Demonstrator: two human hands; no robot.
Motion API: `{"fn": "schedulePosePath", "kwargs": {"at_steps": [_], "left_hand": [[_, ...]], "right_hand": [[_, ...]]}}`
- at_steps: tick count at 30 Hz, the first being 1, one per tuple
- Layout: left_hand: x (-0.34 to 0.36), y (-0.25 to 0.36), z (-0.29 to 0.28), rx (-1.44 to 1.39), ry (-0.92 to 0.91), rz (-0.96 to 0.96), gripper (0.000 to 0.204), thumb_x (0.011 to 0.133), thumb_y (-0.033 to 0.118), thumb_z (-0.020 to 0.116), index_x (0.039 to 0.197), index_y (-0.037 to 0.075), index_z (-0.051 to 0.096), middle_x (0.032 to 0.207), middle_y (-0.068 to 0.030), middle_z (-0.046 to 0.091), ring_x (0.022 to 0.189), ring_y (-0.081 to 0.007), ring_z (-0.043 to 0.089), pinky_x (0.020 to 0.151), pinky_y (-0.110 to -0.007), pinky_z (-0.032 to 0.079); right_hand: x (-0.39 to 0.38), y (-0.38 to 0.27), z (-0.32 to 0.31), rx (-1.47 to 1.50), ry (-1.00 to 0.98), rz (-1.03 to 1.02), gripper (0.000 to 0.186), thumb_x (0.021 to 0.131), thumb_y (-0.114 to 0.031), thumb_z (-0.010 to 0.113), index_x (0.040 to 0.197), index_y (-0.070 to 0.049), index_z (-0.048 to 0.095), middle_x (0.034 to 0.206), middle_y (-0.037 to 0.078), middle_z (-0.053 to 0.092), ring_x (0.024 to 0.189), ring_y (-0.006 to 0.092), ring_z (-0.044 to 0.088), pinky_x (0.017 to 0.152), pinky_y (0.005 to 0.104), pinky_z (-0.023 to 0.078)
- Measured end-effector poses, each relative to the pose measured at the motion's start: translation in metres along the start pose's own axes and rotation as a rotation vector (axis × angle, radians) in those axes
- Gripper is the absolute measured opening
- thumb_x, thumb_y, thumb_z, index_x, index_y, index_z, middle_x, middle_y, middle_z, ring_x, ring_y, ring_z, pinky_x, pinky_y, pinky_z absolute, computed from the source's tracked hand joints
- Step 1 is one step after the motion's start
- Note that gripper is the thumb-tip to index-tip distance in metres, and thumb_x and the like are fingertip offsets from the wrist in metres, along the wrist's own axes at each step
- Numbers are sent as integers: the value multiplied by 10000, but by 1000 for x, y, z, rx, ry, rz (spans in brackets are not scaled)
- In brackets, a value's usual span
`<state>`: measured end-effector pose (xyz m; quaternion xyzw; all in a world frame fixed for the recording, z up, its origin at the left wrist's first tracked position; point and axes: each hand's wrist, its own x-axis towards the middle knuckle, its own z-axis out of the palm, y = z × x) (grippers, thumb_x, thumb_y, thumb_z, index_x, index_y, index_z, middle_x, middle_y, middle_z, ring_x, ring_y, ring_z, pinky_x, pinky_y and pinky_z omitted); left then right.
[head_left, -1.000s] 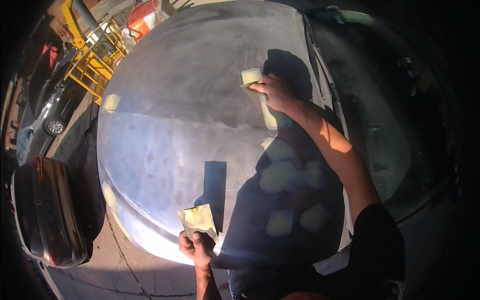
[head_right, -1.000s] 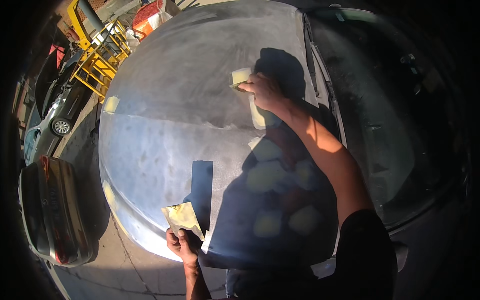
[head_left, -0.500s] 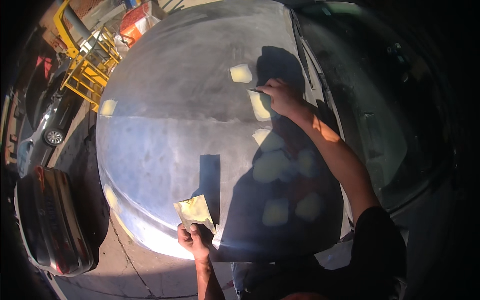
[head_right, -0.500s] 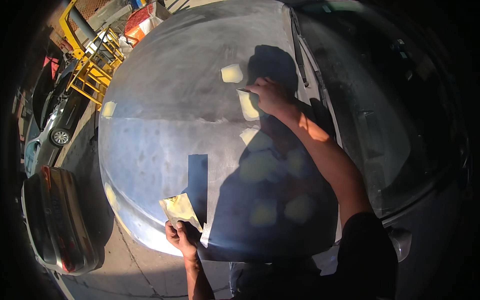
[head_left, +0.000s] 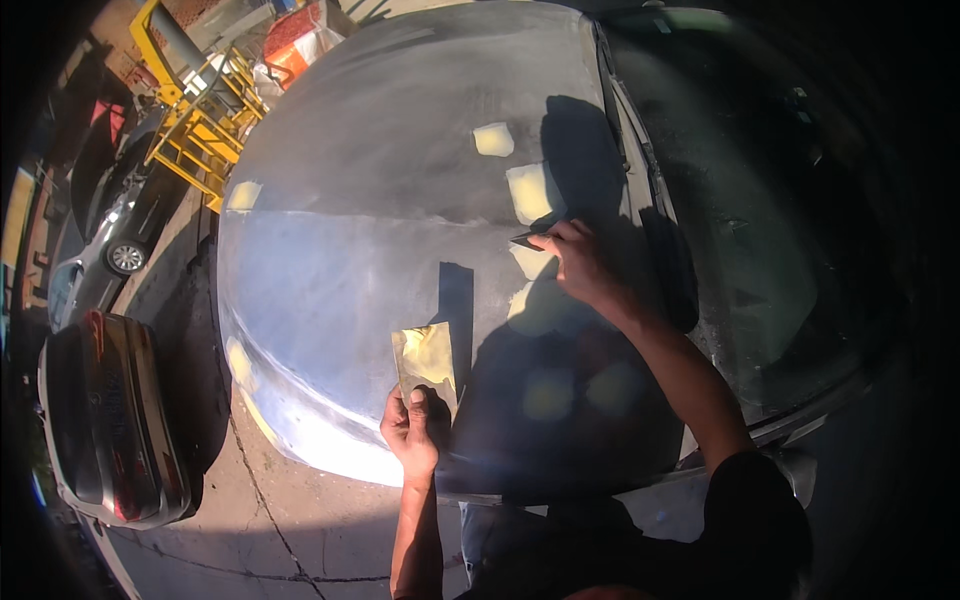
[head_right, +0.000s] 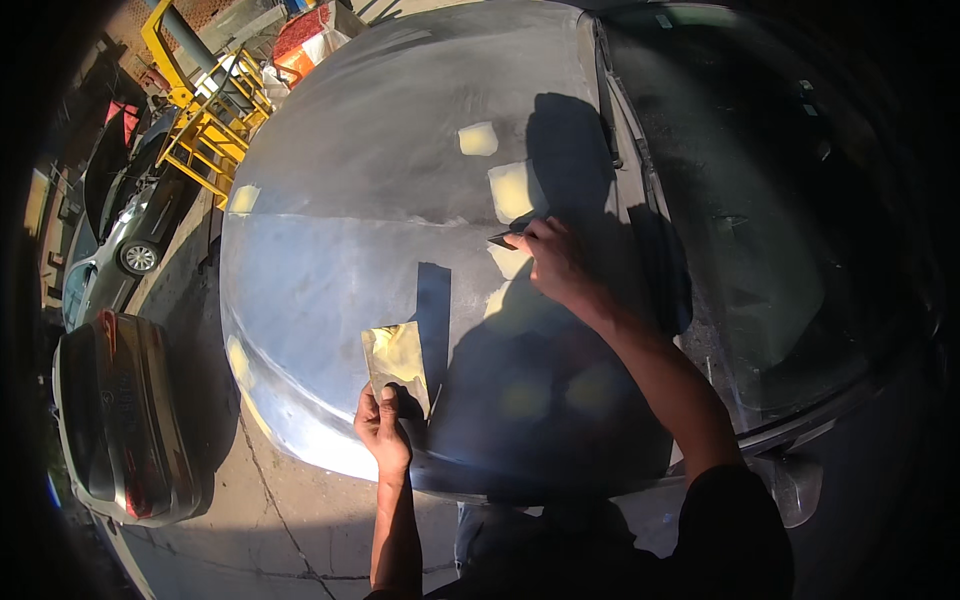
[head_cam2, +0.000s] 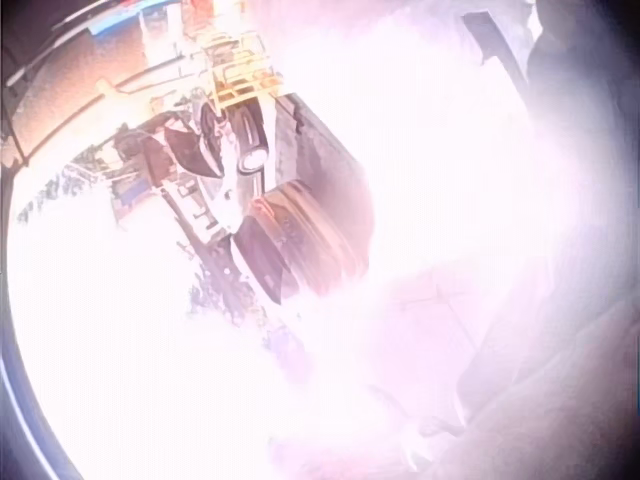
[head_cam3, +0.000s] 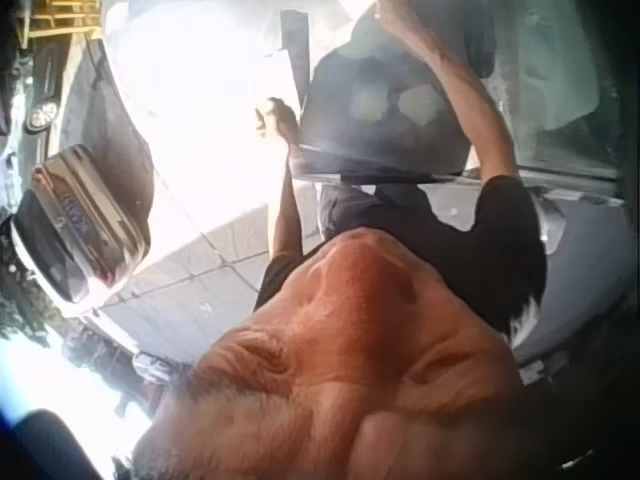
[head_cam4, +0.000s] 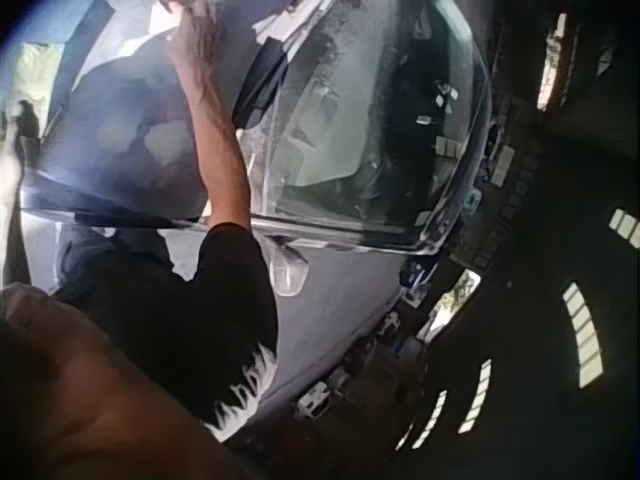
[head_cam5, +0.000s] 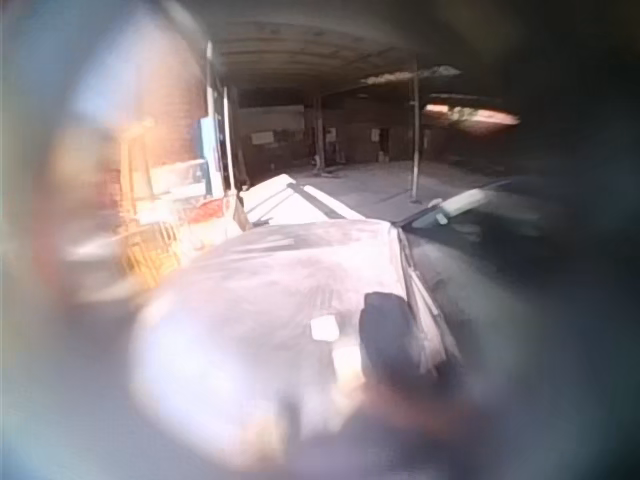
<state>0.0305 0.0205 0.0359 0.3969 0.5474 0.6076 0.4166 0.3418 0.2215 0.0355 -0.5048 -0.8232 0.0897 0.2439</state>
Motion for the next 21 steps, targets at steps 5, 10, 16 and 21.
{"fn": "schedulePosePath", "kwargs": {"at_steps": [5, 10, 16, 21], "left_hand": [[4, 34, 50, -118, -101, -111, 468, 1076, 312, 650, 1365, -55, 622, 896, 51, 604, 753, -50, 476, 683, -214, 386], [9, 33, 59, -163, -143, -132, 479, 1070, 316, 654, 1370, -55, 613, 902, 52, 603, 785, -51, 486, 727, -214, 392], [11, 26, 68, -152, -132, -72, 472, 1054, 314, 671, 1353, -48, 623, 922, 51, 602, 795, -53, 489, 743, -205, 378], [10, 17, 25, -151, 93, 47, 274, 1091, 256, 580, 1137, -14, 587, 741, -25, 582, 547, -122, 529, 512, -283, 456]], "right_hand": [[-19, -90, -49, 247, 316, -237, 565, 716, 162, 618, 1205, -70, 776, 1095, 105, 683, 940, 303, 653, 808, 383, 537], [-27, -116, -66, 173, 314, -402, 488, 747, 56, 699, 1186, -136, 793, 1106, 51, 679, 1019, 247, 657, 1031, 446, 502], [-47, -106, -48, 126, 180, -443, 385, 803, -36, 729, 1164, -162, 774, 1145, 30, 707, 1062, 245, 678, 1037, 439, 522], [-43, -66, -51, 248, 206, -156, 428, 808, 126, 604, 1119, -101, 792, 1019, 58, 700, 941, 270, 671, 842, 363, 558]]}}
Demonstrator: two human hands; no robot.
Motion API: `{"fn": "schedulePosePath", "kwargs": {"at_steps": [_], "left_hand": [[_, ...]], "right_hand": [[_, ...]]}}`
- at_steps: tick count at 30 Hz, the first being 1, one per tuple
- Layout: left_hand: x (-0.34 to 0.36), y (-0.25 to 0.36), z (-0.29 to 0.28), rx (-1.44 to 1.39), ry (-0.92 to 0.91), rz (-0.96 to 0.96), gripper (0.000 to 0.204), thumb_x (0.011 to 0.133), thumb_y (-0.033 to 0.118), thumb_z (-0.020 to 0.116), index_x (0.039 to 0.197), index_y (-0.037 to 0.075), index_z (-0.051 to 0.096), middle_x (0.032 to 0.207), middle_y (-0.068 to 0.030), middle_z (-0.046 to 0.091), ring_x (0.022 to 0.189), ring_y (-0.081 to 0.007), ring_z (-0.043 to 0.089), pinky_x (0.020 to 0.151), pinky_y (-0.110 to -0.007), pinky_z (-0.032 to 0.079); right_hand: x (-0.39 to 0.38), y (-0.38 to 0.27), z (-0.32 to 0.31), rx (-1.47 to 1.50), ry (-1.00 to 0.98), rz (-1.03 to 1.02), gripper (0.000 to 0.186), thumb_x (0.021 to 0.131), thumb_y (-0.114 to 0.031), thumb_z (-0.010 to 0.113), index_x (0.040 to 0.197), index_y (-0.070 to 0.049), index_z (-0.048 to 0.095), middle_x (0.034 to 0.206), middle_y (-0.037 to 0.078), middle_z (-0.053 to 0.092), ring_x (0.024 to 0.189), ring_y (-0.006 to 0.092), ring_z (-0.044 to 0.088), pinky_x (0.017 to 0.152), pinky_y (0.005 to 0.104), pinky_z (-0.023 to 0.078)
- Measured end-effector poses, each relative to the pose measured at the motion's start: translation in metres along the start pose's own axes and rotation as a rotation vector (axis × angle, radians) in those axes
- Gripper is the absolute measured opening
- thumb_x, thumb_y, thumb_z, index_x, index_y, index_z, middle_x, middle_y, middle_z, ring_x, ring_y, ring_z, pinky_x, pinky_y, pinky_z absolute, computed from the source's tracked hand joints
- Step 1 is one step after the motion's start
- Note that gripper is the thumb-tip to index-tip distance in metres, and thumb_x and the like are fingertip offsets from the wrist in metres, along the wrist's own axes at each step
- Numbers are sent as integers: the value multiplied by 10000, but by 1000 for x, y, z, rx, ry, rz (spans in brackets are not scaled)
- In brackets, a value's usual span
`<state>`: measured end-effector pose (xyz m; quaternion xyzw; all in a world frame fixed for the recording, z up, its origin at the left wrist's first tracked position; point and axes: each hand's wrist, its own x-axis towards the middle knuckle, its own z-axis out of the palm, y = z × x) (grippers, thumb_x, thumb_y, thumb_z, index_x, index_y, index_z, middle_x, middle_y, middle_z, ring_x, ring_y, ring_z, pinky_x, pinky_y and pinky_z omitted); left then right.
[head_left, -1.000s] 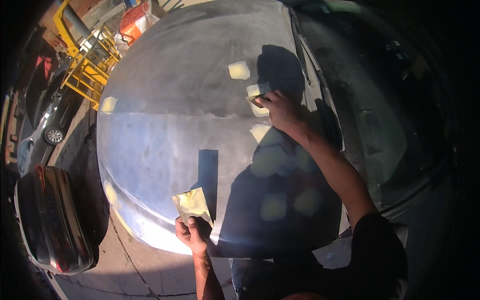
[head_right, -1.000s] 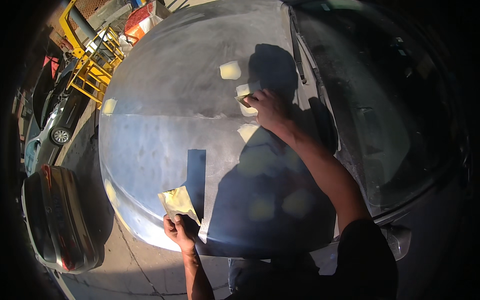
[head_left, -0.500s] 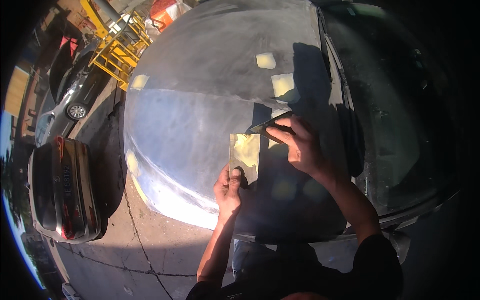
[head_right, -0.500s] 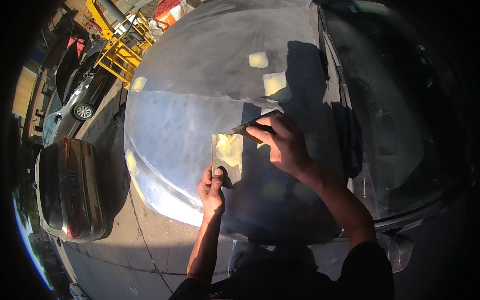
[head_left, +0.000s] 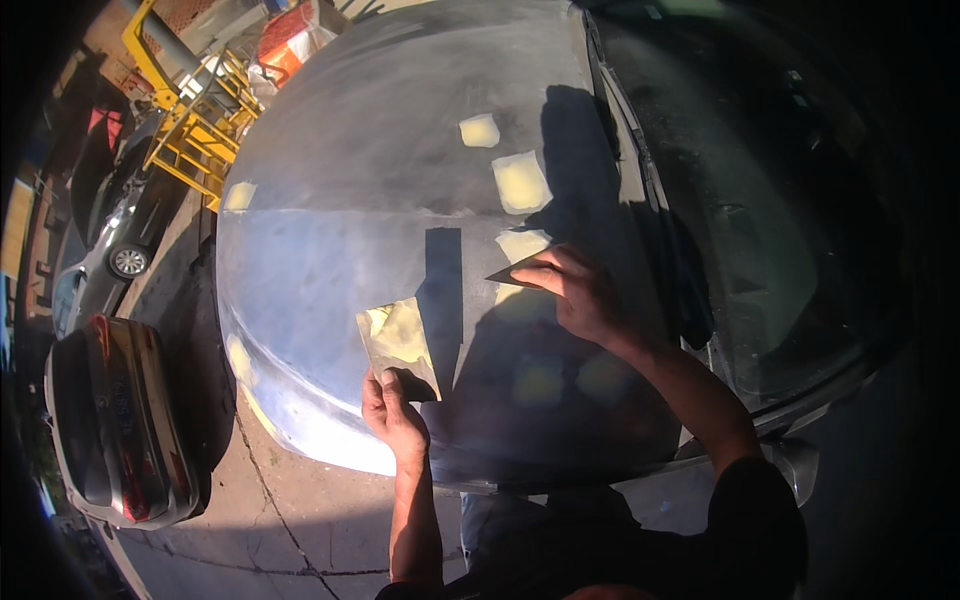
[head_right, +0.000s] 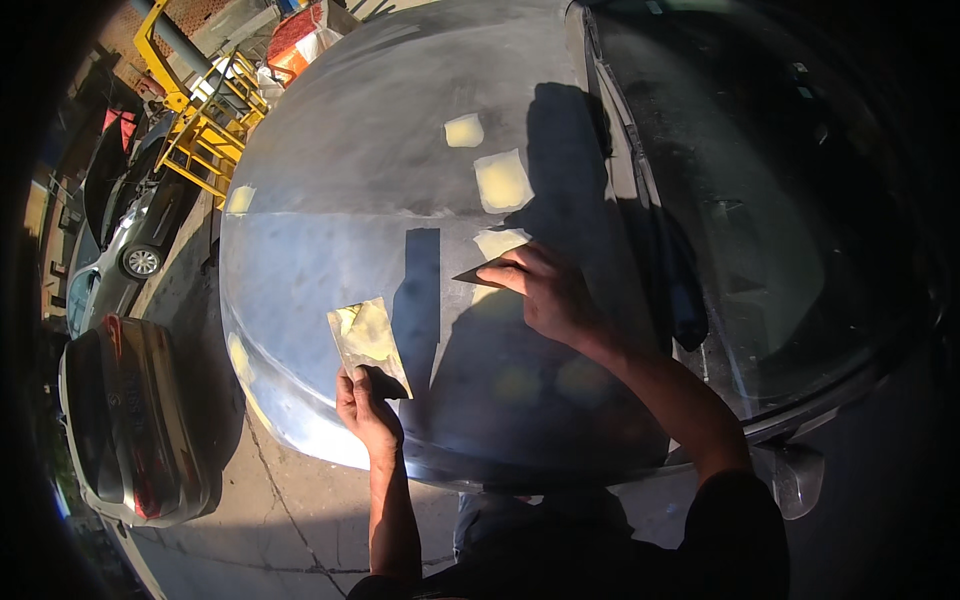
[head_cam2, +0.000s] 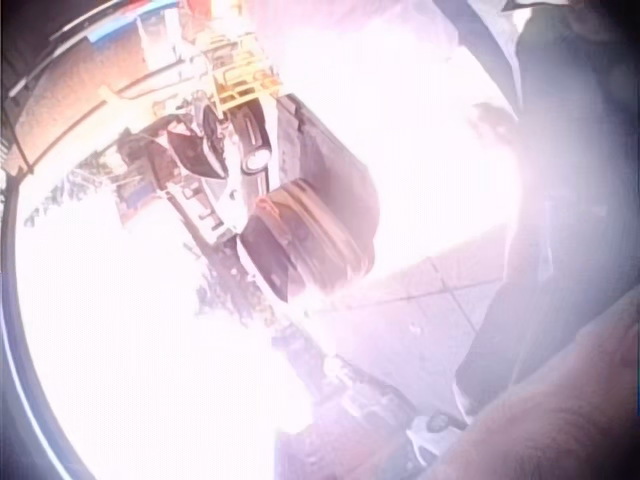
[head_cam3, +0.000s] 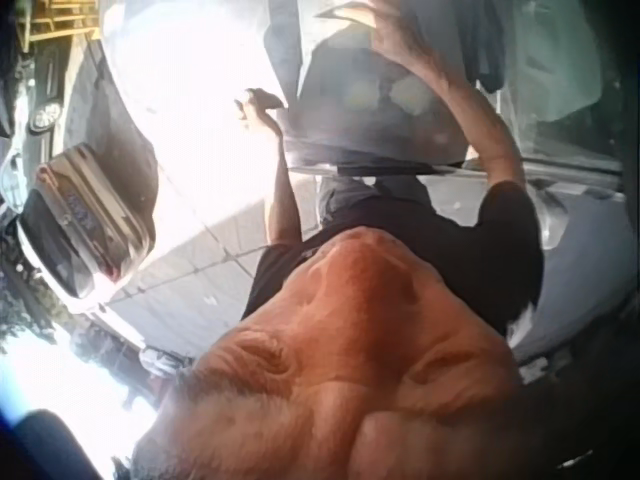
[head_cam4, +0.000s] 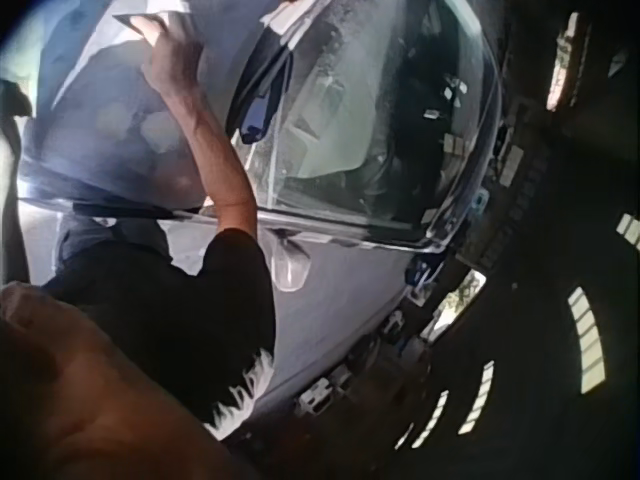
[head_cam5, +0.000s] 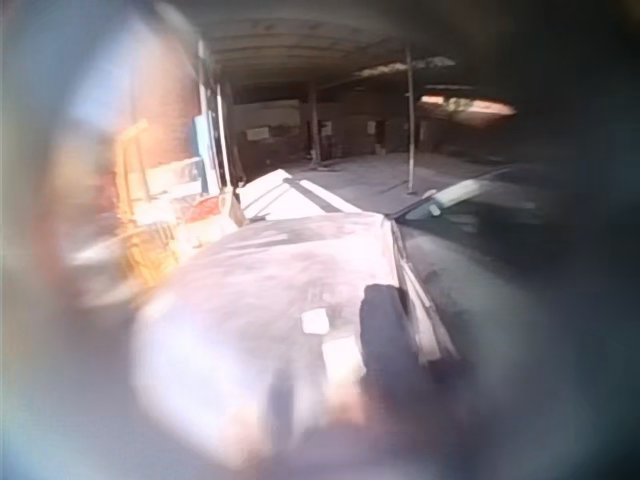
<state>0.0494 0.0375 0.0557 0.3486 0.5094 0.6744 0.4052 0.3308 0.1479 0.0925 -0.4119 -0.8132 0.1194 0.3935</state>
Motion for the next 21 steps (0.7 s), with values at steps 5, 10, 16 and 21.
{"fn": "schedulePosePath", "kwargs": {"at_steps": [5, 10, 16, 21], "left_hand": [[-28, -37, -48, 161, -2, -29, 350, 1087, 286, 618, 1173, -53, 638, 868, 4, 635, 791, -74, 523, 727, -246, 438], [-36, -36, -38, 237, 21, 27, 372, 1076, 300, 623, 1168, -60, 645, 884, 19, 594, 806, -76, 499, 759, -247, 419], [-35, -37, -41, 199, 51, 30, 375, 1075, 309, 622, 1161, -56, 644, 866, 22, 592, 791, -75, 498, 738, -244, 418], [-36, -40, -44, 182, 58, -7, 402, 1071, 350, 633, 1142, -45, 651, 864, 18, 607, 783, -76, 513, 726, -249, 432]], "right_hand": [[55, 120, 11, -120, 70, 84, 524, 806, 172, 556, 1213, -92, 755, 1045, 93, 668, 1001, 307, 658, 835, 386, 539], [94, 177, 39, -248, 17, 27, 540, 830, 153, 531, 1224, -124, 774, 1003, 87, 657, 1022, 302, 644, 864, 390, 529], [110, 185, 54, -372, -110, 152, 516, 839, 66, 568, 1247, -178, 770, 1114, 84, 682, 1075, 330, 631, 979, 420, 513], [100, 174, 60, -460, -125, 82, 505, 825, 57, 601, 1240, -178, 767, 1087, 53, 662, 1023, 309, 622, 893, 412, 527]]}}
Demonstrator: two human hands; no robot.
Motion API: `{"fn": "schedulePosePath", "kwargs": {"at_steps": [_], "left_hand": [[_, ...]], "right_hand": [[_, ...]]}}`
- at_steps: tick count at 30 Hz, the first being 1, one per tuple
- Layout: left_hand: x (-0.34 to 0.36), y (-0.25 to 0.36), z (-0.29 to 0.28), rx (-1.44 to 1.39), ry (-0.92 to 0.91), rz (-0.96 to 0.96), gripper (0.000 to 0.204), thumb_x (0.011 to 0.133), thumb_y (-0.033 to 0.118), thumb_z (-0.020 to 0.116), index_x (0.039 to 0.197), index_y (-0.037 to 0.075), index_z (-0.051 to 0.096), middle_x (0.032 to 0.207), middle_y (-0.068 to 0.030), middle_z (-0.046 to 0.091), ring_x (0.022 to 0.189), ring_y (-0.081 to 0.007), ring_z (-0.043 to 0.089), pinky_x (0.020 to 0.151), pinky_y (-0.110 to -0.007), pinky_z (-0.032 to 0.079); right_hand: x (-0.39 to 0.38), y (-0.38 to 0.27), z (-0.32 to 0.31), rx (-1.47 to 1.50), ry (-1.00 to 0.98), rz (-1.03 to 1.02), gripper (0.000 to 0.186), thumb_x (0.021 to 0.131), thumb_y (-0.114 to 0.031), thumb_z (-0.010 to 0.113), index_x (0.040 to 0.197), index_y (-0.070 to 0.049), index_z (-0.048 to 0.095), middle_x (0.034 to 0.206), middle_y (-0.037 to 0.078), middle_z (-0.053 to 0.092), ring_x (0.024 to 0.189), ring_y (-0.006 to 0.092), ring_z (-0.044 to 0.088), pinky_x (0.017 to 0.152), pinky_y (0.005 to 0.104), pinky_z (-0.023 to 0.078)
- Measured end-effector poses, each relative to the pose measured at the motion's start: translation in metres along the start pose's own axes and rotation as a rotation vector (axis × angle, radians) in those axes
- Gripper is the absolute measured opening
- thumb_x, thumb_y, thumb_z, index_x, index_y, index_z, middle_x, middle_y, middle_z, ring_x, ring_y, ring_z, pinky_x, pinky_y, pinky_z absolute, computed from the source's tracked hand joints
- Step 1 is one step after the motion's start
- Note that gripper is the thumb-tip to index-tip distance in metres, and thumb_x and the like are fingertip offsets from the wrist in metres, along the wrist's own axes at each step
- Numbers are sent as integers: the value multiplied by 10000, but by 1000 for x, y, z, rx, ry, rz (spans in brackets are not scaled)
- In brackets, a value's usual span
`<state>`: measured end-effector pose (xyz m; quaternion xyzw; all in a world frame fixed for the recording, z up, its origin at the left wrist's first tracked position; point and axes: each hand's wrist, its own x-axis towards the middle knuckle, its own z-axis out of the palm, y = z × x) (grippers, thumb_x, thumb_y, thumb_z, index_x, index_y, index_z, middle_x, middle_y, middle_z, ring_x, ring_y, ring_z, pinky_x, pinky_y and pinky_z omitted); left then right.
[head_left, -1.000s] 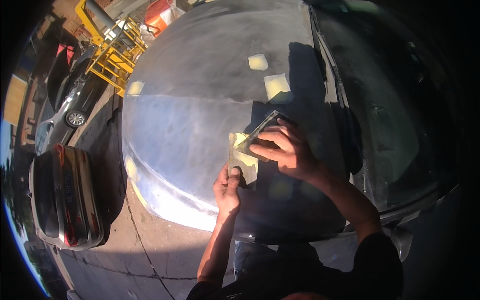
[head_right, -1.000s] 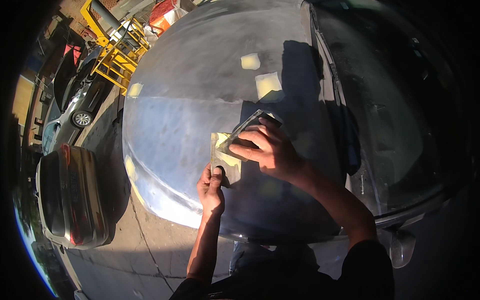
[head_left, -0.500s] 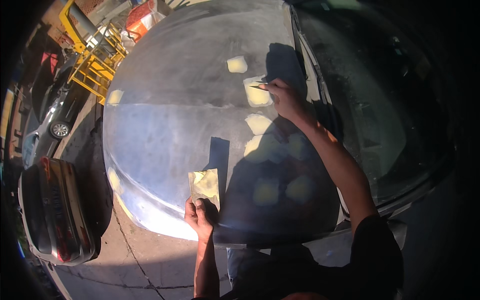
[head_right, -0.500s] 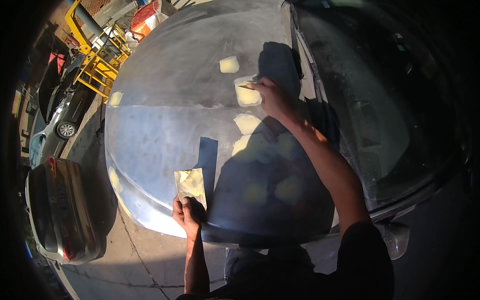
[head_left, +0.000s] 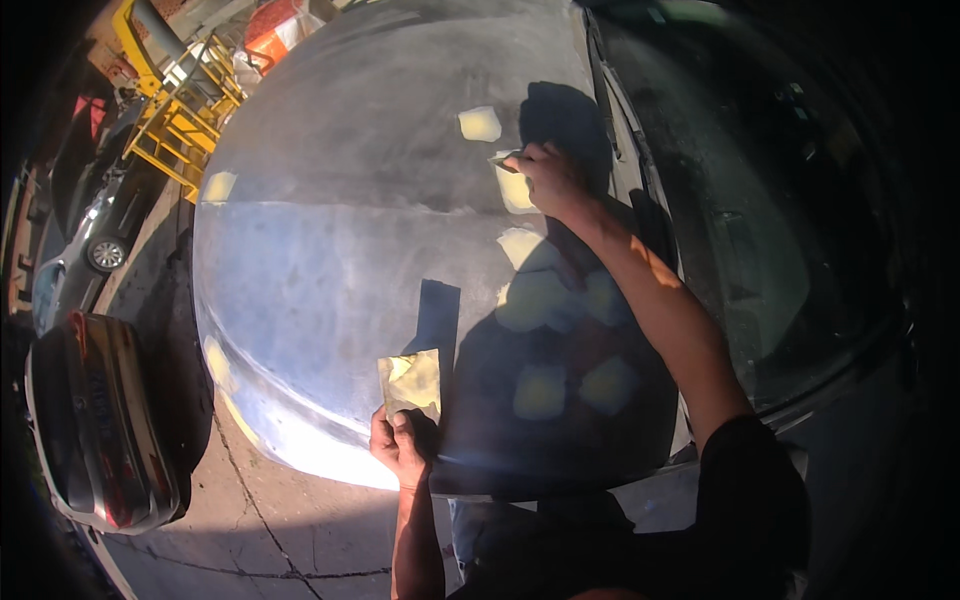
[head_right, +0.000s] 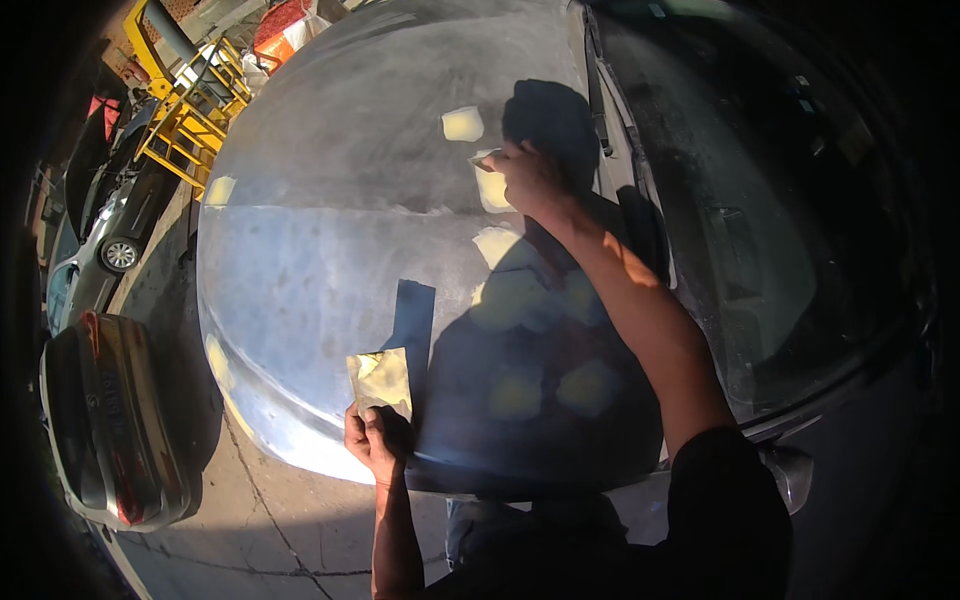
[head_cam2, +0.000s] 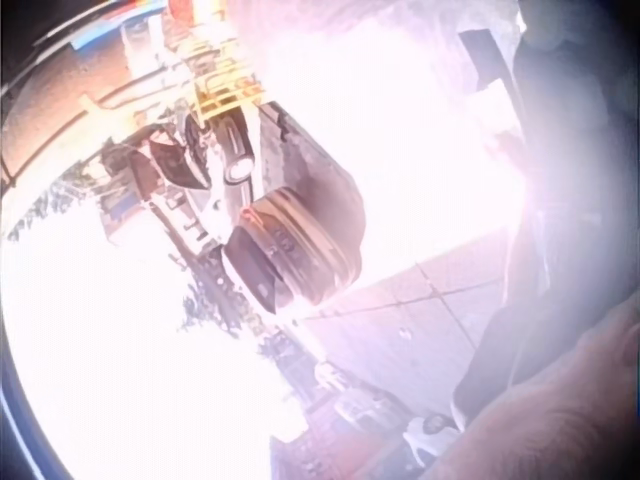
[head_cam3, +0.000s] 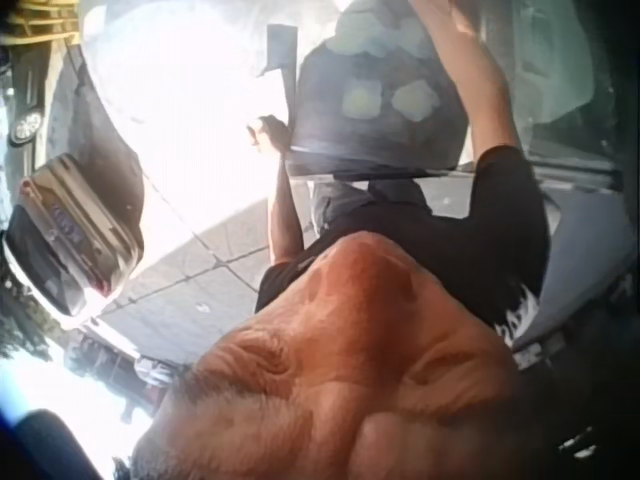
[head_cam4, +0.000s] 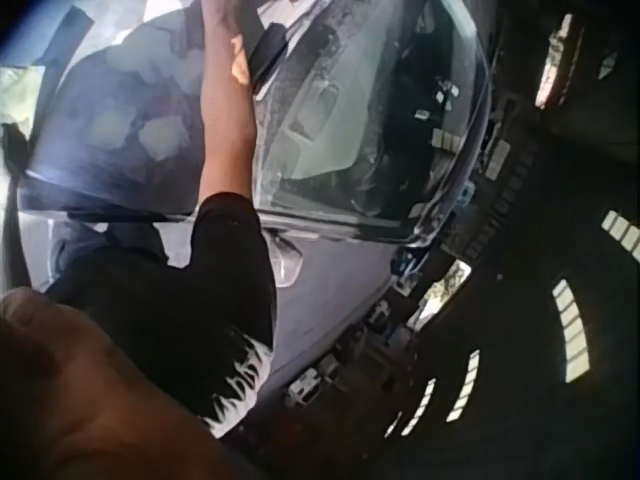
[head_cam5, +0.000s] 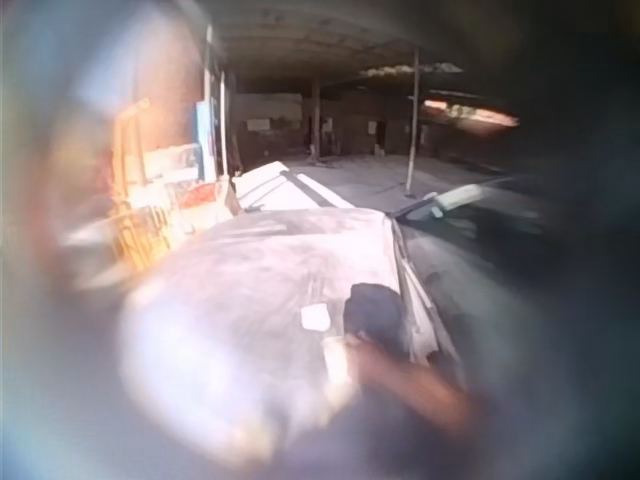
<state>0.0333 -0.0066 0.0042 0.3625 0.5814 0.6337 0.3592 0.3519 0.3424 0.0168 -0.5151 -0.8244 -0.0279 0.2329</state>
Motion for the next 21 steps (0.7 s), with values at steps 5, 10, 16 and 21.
{"fn": "schedulePosePath", "kwargs": {"at_steps": [5, 10, 16, 21], "left_hand": [[1, -4, -6, 106, -4, 27, 470, 1057, 418, 650, 1140, -44, 660, 864, 9, 622, 788, -81, 529, 736, -261, 452], [2, 7, 1, 129, -17, 12, 545, 1028, 487, 675, 1127, -49, 668, 887, -10, 648, 815, -93, 554, 770, -281, 480], [1, 1, -5, 128, -25, 37, 526, 1026, 476, 674, 1109, -44, 671, 874, -10, 651, 806, -98, 558, 762, -282, 480], [2, -5, -5, 111, -20, 53, 483, 1042, 438, 659, 1099, -41, 667, 894, -14, 648, 821, -101, 551, 765, -286, 472]], "right_hand": [[-47, -38, -8, -29, -7, -3, 519, 812, 49, 620, 1264, -174, 745, 1137, 42, 650, 1050, 302, 603, 906, 408, 523], [-82, -76, -24, 7, -52, 114, 509, 820, 63, 586, 1246, -155, 758, 1127, 52, 662, 1069, 304, 609, 921, 408, 521], [-48, -38, -54, 62, 78, 196, 513, 818, 111, 547, 1224, -120, 759, 1054, 67, 674, 1039, 323, 641, 909, 415, 533], [-15, 15, -21, 112, 132, 60, 476, 827, 67, 580, 1209, -146, 769, 1080, 70, 681, 1032, 322, 646, 899, 430, 542]]}}
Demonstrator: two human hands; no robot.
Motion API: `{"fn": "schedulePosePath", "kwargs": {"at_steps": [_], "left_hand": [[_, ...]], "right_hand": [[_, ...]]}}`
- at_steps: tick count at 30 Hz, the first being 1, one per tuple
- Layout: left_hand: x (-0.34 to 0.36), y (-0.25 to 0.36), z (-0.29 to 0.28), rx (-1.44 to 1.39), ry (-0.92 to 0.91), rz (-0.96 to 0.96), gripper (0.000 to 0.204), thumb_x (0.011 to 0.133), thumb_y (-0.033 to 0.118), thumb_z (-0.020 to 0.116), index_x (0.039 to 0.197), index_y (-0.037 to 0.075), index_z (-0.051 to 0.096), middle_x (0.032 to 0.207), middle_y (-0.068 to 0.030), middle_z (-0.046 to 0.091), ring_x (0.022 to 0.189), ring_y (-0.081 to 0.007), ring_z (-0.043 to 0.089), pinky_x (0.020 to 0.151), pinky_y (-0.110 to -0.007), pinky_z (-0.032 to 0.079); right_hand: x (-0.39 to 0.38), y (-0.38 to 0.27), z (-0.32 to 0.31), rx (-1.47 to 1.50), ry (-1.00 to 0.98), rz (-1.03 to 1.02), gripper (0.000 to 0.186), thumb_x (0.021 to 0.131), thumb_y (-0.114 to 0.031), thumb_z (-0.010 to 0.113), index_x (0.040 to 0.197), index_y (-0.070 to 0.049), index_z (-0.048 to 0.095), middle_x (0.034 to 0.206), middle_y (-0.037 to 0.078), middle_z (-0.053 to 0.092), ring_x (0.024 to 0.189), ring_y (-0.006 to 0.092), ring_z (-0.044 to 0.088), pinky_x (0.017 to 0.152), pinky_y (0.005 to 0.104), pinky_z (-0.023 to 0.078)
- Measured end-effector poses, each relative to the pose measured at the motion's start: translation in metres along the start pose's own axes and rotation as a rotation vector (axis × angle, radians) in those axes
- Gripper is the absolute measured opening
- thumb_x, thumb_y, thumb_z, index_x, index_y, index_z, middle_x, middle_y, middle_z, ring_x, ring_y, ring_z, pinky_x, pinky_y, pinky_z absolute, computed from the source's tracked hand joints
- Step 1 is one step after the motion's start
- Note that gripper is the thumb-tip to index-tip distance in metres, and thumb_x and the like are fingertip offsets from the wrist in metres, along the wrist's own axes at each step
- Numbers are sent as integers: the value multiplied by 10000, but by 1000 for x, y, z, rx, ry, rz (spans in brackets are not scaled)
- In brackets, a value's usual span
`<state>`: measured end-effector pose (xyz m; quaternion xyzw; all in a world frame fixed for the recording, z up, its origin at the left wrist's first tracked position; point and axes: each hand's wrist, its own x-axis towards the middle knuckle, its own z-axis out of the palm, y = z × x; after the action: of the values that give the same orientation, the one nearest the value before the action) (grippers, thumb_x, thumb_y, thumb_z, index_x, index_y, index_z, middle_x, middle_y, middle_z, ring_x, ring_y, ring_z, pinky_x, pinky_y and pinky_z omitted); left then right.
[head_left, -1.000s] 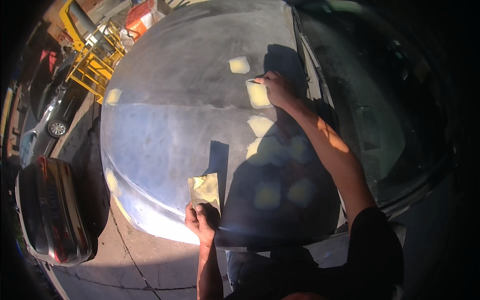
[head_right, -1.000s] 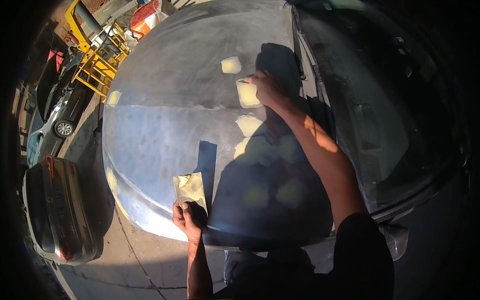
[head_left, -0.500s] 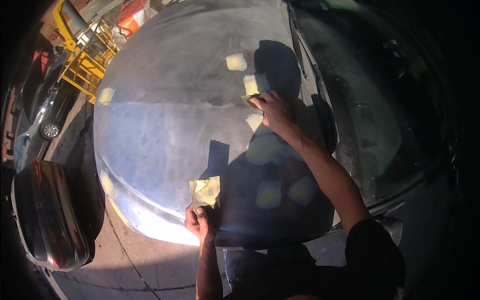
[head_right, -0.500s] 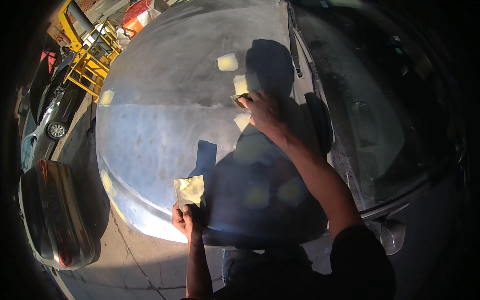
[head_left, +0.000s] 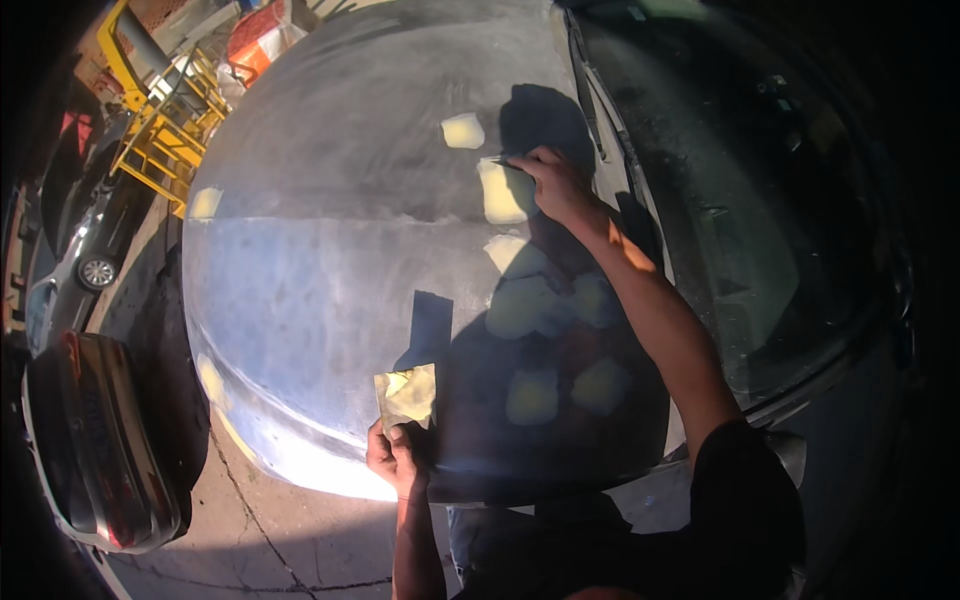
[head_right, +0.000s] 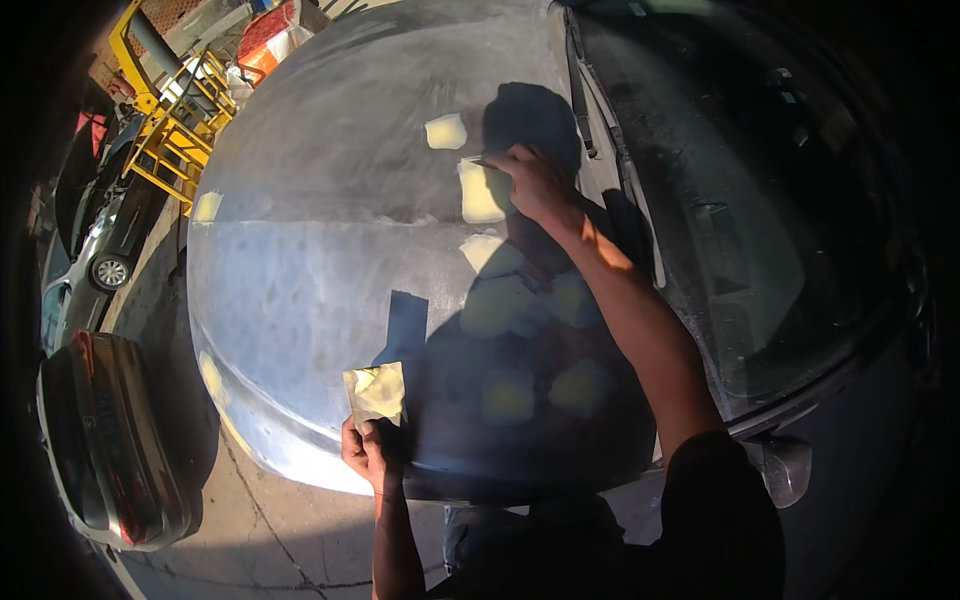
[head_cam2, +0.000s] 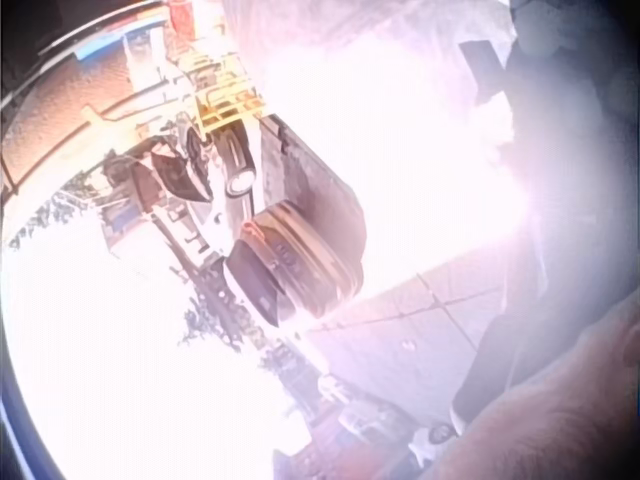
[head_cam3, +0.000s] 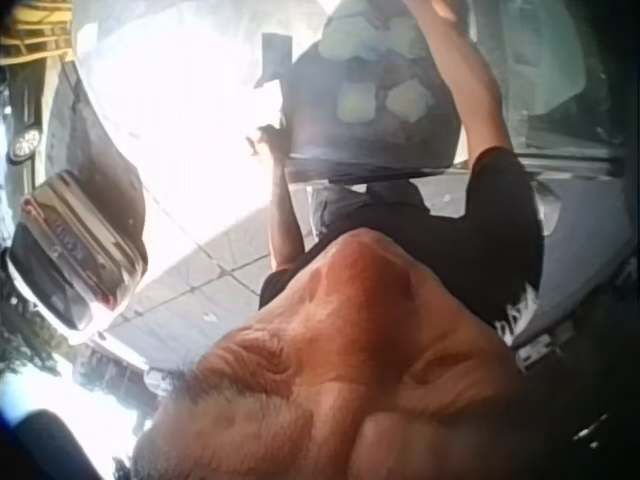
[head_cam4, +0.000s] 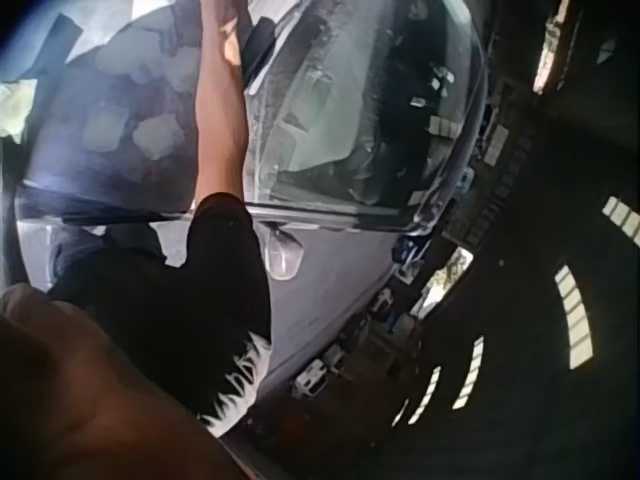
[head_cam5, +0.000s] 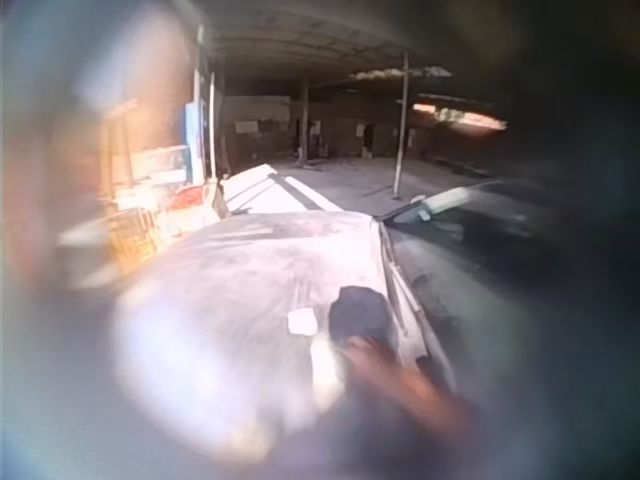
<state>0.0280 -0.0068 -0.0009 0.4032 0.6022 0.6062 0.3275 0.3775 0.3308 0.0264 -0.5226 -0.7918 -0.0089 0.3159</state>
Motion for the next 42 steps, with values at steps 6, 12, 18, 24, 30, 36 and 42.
{"fn": "schedulePosePath", "kwargs": {"at_steps": [6, 12, 18, 24, 30, 36, 42], "left_hand": [[-1, 4, 2, -13, -5, 0, 464, 1045, 419, 657, 1098, -41, 667, 905, -12, 643, 824, -99, 539, 772, -281, 461], [-2, -7, -2, -2, 36, 11, 443, 1042, 404, 668, 1083, -37, 666, 882, -1, 623, 811, -93, 527, 756, -271, 448], [-2, 2, 6, -110, 24, -17, 423, 1042, 382, 669, 1079, -40, 664, 883, 1, 619, 803, -91, 527, 752, -269, 447], [-2, 0, 2, -117, 14, -29, 423, 1044, 380, 660, 1098, -39, 665, 880, -6, 632, 793, -93, 537, 752, -271, 458], [-1, 5, 0, -34, -24, -46, 457, 1044, 418, 652, 1097, -35, 666, 875, -5, 638, 805, -95, 547, 768, -276, 471], [-1, 2, -1, -3, 1, -20, 464, 1041, 423, 654, 1094, -38, 667, 899, -8, 640, 829, -96, 544, 778, -280, 468], [0, 2, 3, -61, 16, 4, 445, 1031, 398, 671, 1090, -43, 667, 899, -8, 638, 823, -97, 533, 769, -283, 458]], "right_hand": [[-23, 5, 21, -42, 18, -32, 559, 801, 121, 560, 1268, -115, 755, 1113, 99, 687, 1088, 324, 653, 929, 405, 542], [-55, -20, -23, -66, -56, 29, 539, 810, 100, 586, 1247, -153, 774, 1087, 62, 699, 1052, 289, 678, 886, 399, 565], [11, 24, -11, -78, -49, 38, 506, 813, 57, 583, 1239, -144, 766, 1102, 73, 699, 1090, 328, 653, 948, 427, 541], [1, 2, 0, -137, -144, 87, 459, 824, 38, 575, 1212, -116, 765, 1088, 79, 682, 1080, 331, 629, 941, 435, 525], [-86, -71, -9, -187, -72, 69, 441, 848, 47, 614, 1218, -134, 773, 1044, 46, 656, 1011, 299, 606, 911, 416, 509], [-52, -58, -30, -67, -75, 157, 468, 838, 57, 592, 1226, -135, 769, 1048, 64, 673, 1030, 314, 629, 885, 426, 534], [7, -10, -5, -123, -49, 149, 460, 867, 35, 585, 1235, -165, 774, 1053, 78, 695, 1050, 318, 654, 889, 433, 539]]}}
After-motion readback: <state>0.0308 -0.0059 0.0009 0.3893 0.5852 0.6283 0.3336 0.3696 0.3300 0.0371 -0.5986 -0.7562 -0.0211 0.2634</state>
